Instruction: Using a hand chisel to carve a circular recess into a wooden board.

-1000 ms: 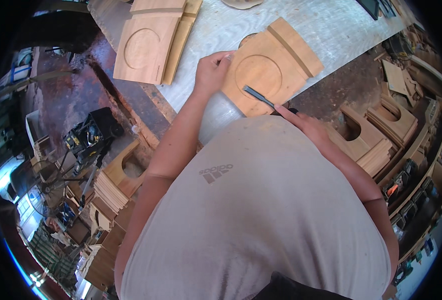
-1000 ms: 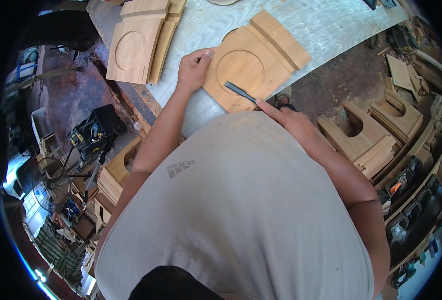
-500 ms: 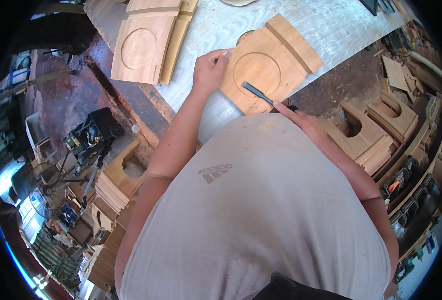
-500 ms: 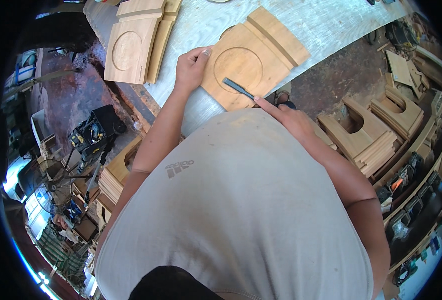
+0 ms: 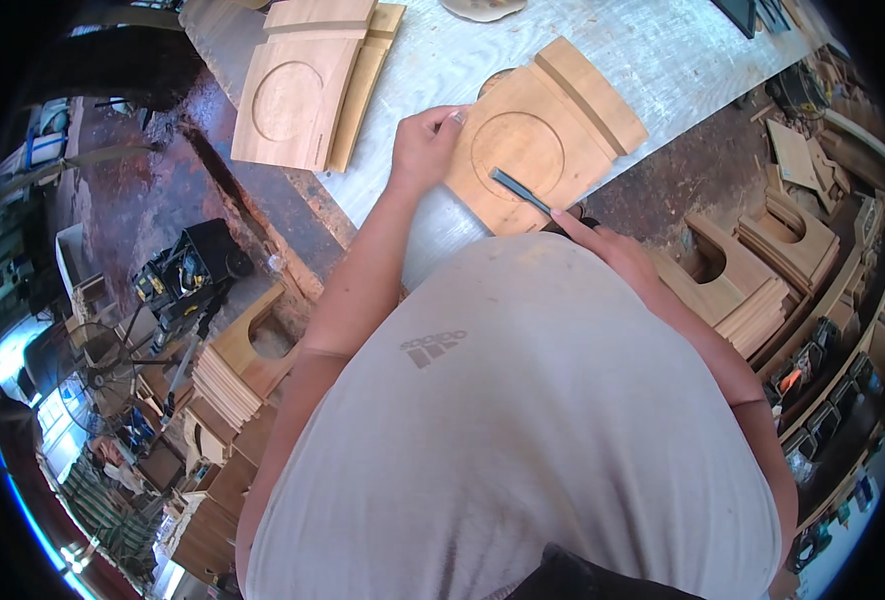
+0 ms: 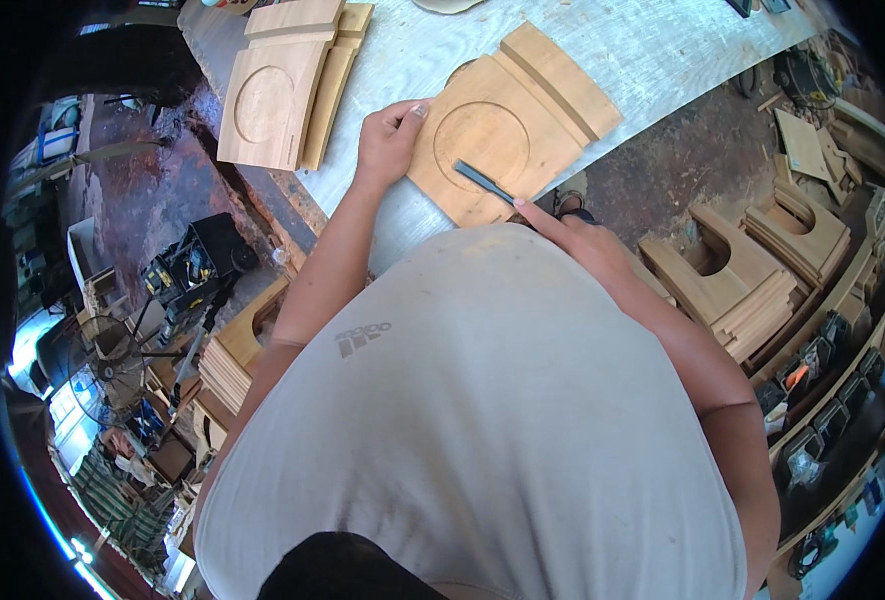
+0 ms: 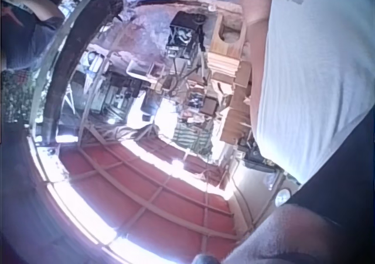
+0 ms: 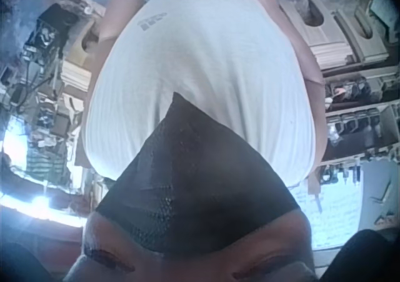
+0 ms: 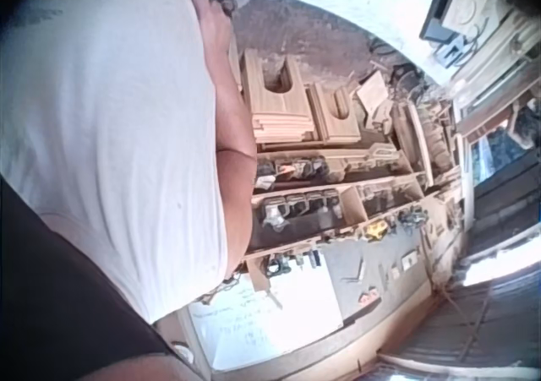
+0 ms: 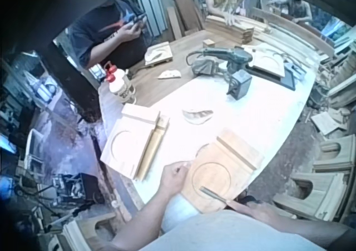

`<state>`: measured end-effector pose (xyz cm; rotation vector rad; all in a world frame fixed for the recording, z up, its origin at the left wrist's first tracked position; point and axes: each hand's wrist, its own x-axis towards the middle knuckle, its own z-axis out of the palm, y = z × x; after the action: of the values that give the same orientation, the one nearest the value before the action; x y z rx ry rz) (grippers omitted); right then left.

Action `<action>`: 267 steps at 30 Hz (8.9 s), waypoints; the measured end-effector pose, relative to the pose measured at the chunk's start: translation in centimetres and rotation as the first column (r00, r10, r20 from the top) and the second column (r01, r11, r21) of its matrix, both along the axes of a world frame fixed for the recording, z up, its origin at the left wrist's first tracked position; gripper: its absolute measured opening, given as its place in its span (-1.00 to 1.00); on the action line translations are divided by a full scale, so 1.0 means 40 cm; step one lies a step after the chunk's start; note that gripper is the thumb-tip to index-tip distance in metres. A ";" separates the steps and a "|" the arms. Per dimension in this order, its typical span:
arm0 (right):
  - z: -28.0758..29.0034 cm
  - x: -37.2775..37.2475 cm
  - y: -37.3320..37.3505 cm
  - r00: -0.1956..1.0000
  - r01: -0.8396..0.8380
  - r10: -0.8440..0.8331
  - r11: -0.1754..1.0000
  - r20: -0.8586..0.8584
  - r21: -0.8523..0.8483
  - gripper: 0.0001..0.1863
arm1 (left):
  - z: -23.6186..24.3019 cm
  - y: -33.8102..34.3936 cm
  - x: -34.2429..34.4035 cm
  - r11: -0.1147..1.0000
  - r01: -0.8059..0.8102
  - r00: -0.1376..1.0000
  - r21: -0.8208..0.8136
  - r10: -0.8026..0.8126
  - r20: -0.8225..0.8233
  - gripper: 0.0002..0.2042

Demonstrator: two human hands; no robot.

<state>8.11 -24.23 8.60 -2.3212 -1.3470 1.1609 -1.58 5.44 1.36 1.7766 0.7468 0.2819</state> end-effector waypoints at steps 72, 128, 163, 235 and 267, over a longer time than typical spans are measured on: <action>-0.023 -0.042 0.004 0.990 0.140 -0.137 0.987 -0.040 0.081 -0.45 | -0.007 -0.080 -0.018 0.963 -0.236 0.970 0.131 0.242 -0.034 -0.72; -0.024 -0.043 -0.005 0.981 0.195 -0.193 0.971 -0.026 0.142 -0.42 | 0.028 -0.118 -0.024 0.958 -0.029 0.982 0.284 0.080 -0.172 -0.63; -0.037 -0.030 -0.035 0.993 0.111 -0.111 0.994 0.024 0.010 -0.39 | 0.015 -0.118 -0.027 0.959 -0.059 0.987 0.276 0.096 -0.126 -0.64; -0.020 -0.004 -0.014 0.989 0.143 -0.145 0.989 0.034 0.042 -0.49 | -0.040 -0.039 0.061 0.936 -0.196 0.980 0.291 0.195 0.034 -0.75; -0.007 -0.009 -0.004 0.988 0.154 -0.154 0.988 0.004 -0.015 -0.43 | -0.032 -0.048 0.065 0.909 -0.234 0.972 0.344 0.228 0.057 -0.76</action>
<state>7.77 -24.40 8.33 -2.3896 -1.1403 1.1241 1.01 3.52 0.10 2.0155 0.9426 0.6201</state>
